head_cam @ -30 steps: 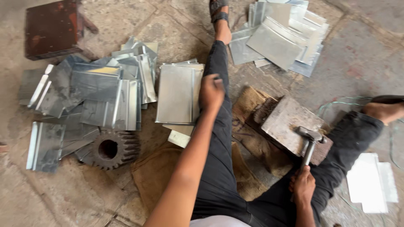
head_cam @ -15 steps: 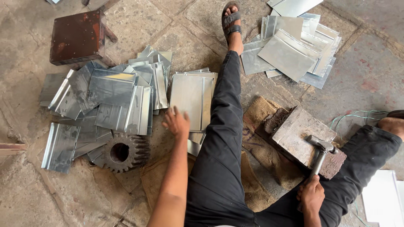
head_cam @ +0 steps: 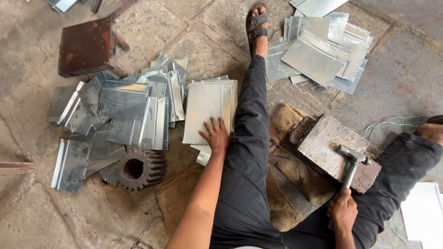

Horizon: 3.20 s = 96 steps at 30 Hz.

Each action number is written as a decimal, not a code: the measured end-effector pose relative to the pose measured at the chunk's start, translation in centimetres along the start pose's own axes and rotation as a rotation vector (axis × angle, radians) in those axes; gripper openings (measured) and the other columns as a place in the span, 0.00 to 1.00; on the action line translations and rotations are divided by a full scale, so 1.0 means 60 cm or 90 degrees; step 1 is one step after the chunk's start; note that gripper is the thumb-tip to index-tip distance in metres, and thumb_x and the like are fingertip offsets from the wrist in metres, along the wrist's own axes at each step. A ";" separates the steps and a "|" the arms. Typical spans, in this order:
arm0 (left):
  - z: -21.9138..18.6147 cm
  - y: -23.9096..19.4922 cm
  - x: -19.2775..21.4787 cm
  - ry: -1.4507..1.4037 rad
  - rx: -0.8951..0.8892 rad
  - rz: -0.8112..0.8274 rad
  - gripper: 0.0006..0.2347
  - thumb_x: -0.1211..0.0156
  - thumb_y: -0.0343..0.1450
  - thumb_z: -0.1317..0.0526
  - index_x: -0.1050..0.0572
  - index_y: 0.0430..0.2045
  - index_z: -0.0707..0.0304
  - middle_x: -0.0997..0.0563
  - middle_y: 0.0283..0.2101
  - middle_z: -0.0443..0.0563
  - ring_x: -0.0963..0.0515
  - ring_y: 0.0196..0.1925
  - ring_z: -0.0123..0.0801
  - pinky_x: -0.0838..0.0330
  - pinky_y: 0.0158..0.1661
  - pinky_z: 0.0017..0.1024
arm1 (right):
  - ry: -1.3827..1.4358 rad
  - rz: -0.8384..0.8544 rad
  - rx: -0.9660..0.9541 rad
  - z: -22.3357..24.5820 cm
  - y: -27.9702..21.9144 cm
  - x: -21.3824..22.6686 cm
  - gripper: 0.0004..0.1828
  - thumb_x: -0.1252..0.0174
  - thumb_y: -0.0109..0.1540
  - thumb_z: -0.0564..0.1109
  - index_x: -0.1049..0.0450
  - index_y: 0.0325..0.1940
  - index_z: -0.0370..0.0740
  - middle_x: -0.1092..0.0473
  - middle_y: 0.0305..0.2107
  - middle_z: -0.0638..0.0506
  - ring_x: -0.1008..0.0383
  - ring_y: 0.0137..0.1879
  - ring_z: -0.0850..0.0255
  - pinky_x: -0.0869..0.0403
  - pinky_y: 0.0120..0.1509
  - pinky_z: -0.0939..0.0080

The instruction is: The person sits on the floor and hammers the edges of several metal sheets one by one against a stone block using a hammer.

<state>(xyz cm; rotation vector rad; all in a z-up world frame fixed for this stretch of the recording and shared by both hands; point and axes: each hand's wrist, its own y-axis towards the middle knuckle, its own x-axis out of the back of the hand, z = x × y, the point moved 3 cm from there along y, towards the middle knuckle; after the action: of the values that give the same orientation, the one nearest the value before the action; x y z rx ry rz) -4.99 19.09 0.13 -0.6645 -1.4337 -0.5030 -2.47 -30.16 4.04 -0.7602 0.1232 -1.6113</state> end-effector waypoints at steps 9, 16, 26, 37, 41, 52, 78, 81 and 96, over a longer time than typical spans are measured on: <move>-0.039 0.007 -0.008 0.184 -0.166 -0.315 0.20 0.45 0.77 0.62 0.38 0.64 0.51 0.31 0.67 0.65 0.23 0.50 0.80 0.25 0.43 0.68 | 0.010 -0.004 -0.001 0.001 -0.001 0.000 0.36 0.63 0.77 0.61 0.33 0.30 0.28 0.36 0.18 0.44 0.35 0.20 0.57 0.35 0.23 0.53; 0.017 -0.026 0.189 -0.016 -0.031 -0.137 0.27 0.42 0.76 0.66 0.45 0.71 0.70 0.23 0.55 0.71 0.15 0.44 0.61 0.19 0.42 0.54 | -0.005 -0.006 0.005 -0.011 0.004 0.001 0.35 0.62 0.77 0.61 0.32 0.31 0.28 0.35 0.18 0.44 0.34 0.20 0.57 0.34 0.23 0.54; 0.203 0.073 0.330 -0.158 0.070 -0.138 0.13 0.45 0.70 0.65 0.24 0.49 0.57 0.16 0.44 0.63 0.18 0.47 0.62 0.24 0.47 0.55 | 0.001 0.006 -0.010 -0.014 0.007 0.000 0.33 0.63 0.76 0.60 0.31 0.33 0.29 0.34 0.18 0.44 0.34 0.20 0.56 0.33 0.25 0.53; 0.065 -0.091 0.260 -0.857 0.073 -0.149 0.17 0.52 0.80 0.51 0.27 0.51 0.69 0.20 0.50 0.64 0.23 0.52 0.50 0.30 0.53 0.43 | -0.181 -0.011 0.107 -0.021 0.025 -0.014 0.29 0.52 0.70 0.64 0.26 0.50 0.32 0.27 0.25 0.39 0.22 0.31 0.47 0.25 0.43 0.48; -0.072 -0.139 0.177 -0.994 0.181 0.038 0.20 0.52 0.78 0.49 0.30 0.54 0.67 0.24 0.56 0.57 0.25 0.56 0.42 0.32 0.55 0.39 | -0.254 -0.259 0.510 0.006 -0.021 -0.007 0.31 0.47 0.70 0.61 0.29 0.61 0.30 0.30 0.50 0.28 0.28 0.54 0.38 0.29 0.59 0.48; -0.308 -0.248 -0.004 -0.694 0.061 0.387 0.23 0.62 0.81 0.48 0.35 0.60 0.69 0.28 0.59 0.64 0.25 0.59 0.47 0.30 0.57 0.43 | 0.298 0.193 -0.008 -0.002 -0.113 -0.045 0.34 0.50 0.66 0.58 0.40 0.72 0.40 0.25 0.53 0.44 0.23 0.56 0.55 0.23 0.60 0.51; -0.288 -0.267 0.092 -0.573 -0.512 -0.250 0.26 0.44 0.79 0.52 0.42 0.68 0.66 0.30 0.65 0.65 0.27 0.67 0.51 0.29 0.64 0.43 | 0.183 -0.041 0.223 0.042 -0.037 0.104 0.10 0.49 0.70 0.45 0.29 0.48 0.36 0.27 0.32 0.48 0.27 0.36 0.62 0.27 0.39 0.62; -0.289 -0.269 0.092 -0.525 -0.552 -0.270 0.35 0.39 0.75 0.46 0.46 0.71 0.67 0.36 0.71 0.68 0.34 0.73 0.54 0.34 0.67 0.49 | 0.042 0.000 0.269 0.078 -0.045 0.163 0.11 0.47 0.71 0.46 0.26 0.47 0.36 0.29 0.28 0.47 0.33 0.32 0.61 0.32 0.36 0.61; -0.256 -0.180 -0.028 -1.257 0.213 0.326 0.26 0.37 0.71 0.50 0.30 0.57 0.76 0.22 0.57 0.66 0.22 0.56 0.54 0.24 0.52 0.50 | 0.131 0.022 0.294 0.179 0.048 0.153 0.19 0.49 0.71 0.50 0.25 0.53 0.31 0.25 0.31 0.43 0.23 0.35 0.59 0.24 0.40 0.58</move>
<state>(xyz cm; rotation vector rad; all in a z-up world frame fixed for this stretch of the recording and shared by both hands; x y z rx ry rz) -1.27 0.61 -0.49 -1.2544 -2.8288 1.2004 5.76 -35.50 14.60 -0.2356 -0.0877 -1.6013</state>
